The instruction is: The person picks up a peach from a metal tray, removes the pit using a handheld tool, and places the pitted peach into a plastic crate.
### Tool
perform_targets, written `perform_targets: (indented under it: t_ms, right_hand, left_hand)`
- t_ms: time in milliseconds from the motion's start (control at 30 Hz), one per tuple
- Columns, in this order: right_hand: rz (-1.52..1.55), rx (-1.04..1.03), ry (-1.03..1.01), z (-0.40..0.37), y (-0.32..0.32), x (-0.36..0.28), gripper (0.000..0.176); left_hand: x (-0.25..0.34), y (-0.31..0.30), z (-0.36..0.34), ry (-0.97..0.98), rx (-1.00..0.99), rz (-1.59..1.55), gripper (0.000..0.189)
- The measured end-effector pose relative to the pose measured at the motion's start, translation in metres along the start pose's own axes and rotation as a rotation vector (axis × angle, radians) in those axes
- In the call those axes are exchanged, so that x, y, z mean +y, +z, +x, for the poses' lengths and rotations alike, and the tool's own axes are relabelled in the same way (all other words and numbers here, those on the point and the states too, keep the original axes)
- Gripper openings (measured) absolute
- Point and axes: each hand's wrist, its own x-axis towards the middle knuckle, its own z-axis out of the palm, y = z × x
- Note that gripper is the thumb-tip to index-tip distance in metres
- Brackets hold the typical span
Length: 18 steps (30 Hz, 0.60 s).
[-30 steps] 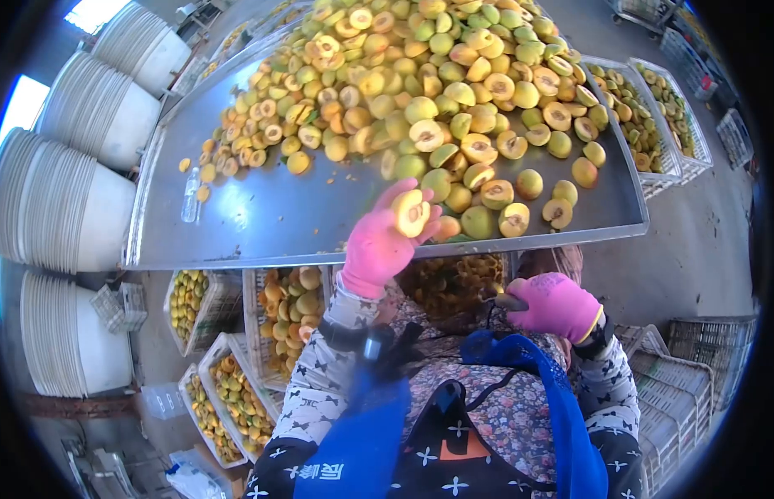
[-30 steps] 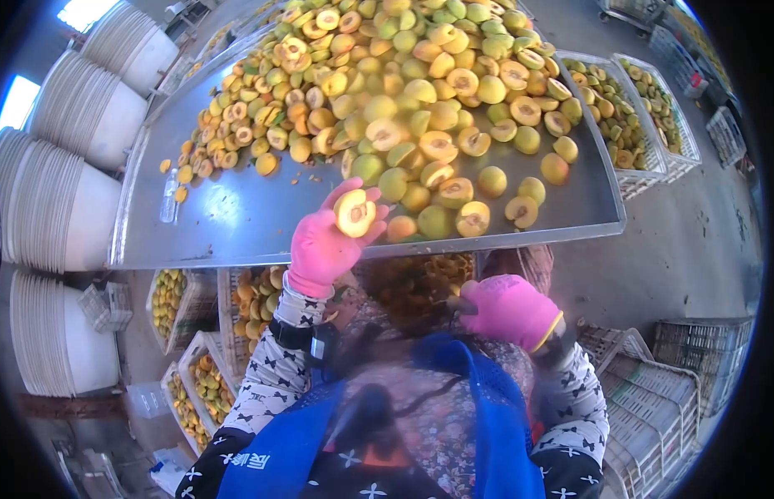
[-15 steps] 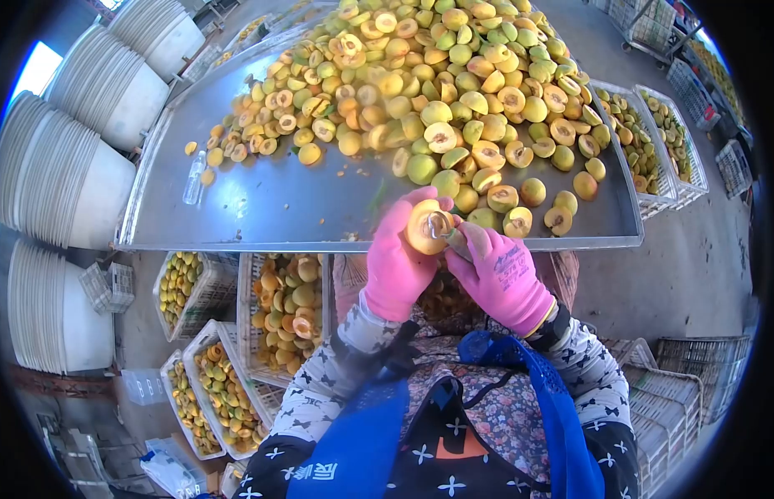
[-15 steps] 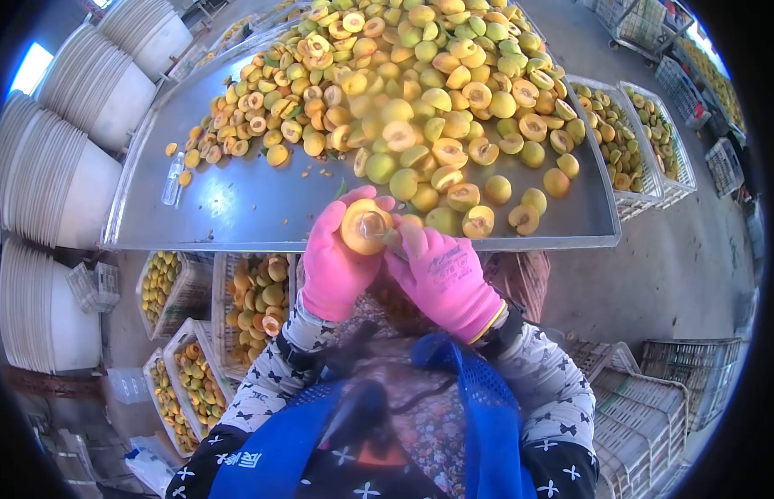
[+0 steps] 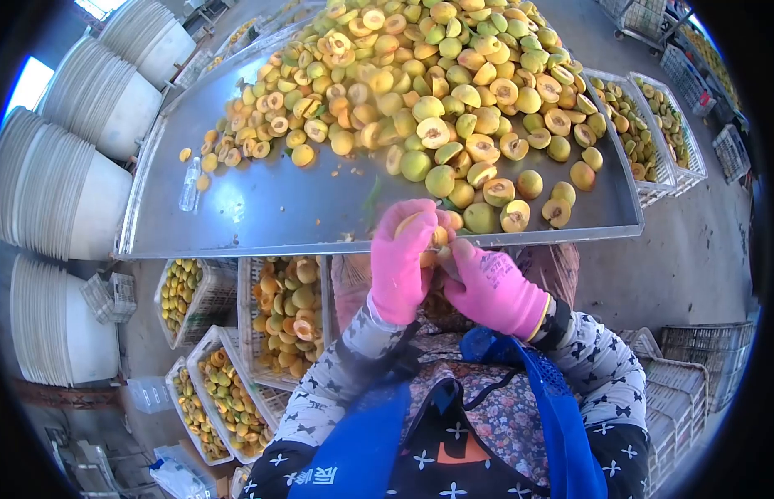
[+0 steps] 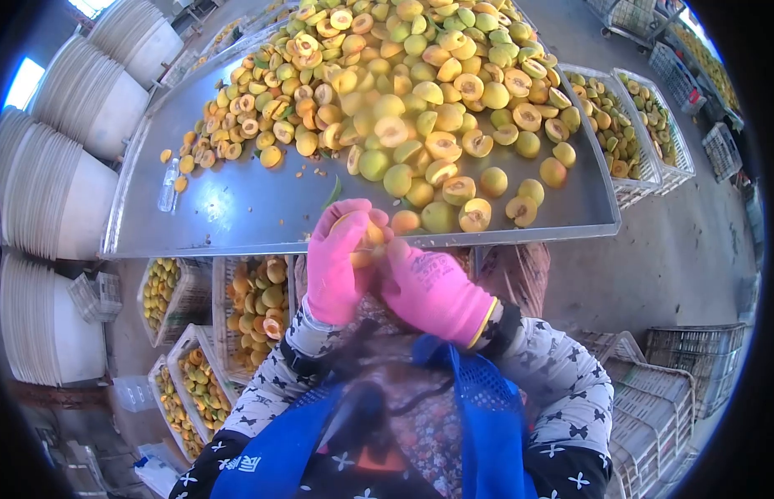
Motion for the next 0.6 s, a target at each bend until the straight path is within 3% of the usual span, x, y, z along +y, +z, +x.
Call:
perform_targets:
  t_ms: [233, 333, 433, 467, 533, 600]
  right_hand:
    - [0.232, 0.068, -0.029, 0.001, 0.010, -0.010, 0.029]
    - [0.175, 0.014, 0.129, 0.001, 0.008, -0.015, 0.028]
    - [0.190, 0.018, 0.102, 0.000, 0.016, -0.009, 0.029]
    - [0.191, 0.066, -0.033, 0.001, 0.021, -0.003, 0.029]
    - [0.527, -0.127, 0.175, 0.003, 0.021, -0.004, 0.023]
    - [0.870, -0.321, 0.411, 0.009, -0.002, -0.019, 0.018]
  left_hand:
    - [-0.005, 0.002, 0.002, 0.149, 0.110, 0.094, 0.031]
    - [-0.003, -0.008, 0.007, 0.014, 0.079, 0.203, 0.034]
    - [-0.003, -0.012, 0.015, -0.082, 0.129, 0.333, 0.036]
    - [-0.001, -0.008, 0.012, -0.037, 0.129, 0.296, 0.036]
    - [0.002, -0.002, 0.006, 0.049, 0.124, 0.226, 0.036]
    - [0.000, -0.015, 0.012, 0.069, -0.107, 0.263, 0.034]
